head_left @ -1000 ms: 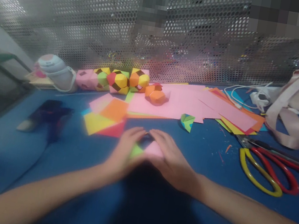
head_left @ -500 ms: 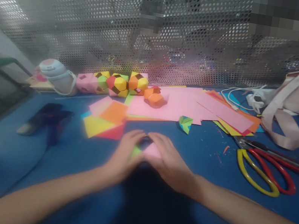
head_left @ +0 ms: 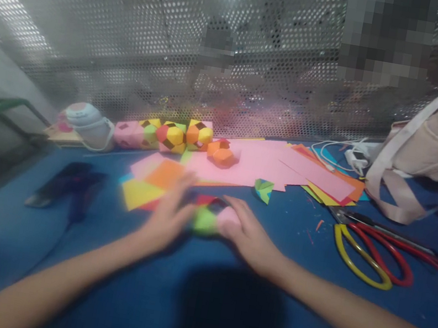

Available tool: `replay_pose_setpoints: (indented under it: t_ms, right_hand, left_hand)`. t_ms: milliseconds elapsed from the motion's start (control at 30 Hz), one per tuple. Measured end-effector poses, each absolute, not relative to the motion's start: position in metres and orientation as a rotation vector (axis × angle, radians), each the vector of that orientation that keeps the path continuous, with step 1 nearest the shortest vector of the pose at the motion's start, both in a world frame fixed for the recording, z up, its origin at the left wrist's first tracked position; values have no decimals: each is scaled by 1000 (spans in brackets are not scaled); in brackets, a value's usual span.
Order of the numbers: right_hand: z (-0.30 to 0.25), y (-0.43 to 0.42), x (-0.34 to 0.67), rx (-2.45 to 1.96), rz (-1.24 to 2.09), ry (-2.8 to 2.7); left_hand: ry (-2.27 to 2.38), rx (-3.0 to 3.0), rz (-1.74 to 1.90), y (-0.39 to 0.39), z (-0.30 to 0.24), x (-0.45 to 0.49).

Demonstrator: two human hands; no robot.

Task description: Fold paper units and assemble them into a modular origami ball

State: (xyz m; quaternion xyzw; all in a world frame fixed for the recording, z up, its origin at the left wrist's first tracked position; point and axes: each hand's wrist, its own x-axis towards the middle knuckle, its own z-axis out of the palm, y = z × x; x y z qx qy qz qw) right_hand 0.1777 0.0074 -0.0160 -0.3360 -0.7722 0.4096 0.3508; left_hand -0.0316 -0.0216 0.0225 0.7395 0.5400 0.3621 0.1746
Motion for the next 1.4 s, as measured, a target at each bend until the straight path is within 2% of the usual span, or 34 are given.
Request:
replay_pose_setpoints:
  t_ms: [100,200,367,500,700,1100,1400]
  right_hand:
    - [-17,15,179,-883,1126,-1868]
    - [-18,19,177,-910,1178,-1812]
    - [-22,18,175,-897,1160,-1865]
    - [-24,18,177,-887,1158,-1890]
    - [-22,19,178,-873,1188,-1904]
    - [-23,19,178,-875,1174,-1910]
    - [-13,23,185,-816,1284,-1683]
  left_hand:
    - [1642,2186,938,21,42,-40]
    - [1672,2497,622,73,57,-35]
    - [1548,2678,376,139,61,-5]
    - [1565,2726,214,164,49,6]
    - [1684,2727,173,171,36,5]
    - [1659,2667,510,164,24,5]
    - [1609,2319,1047,133,74,-20]
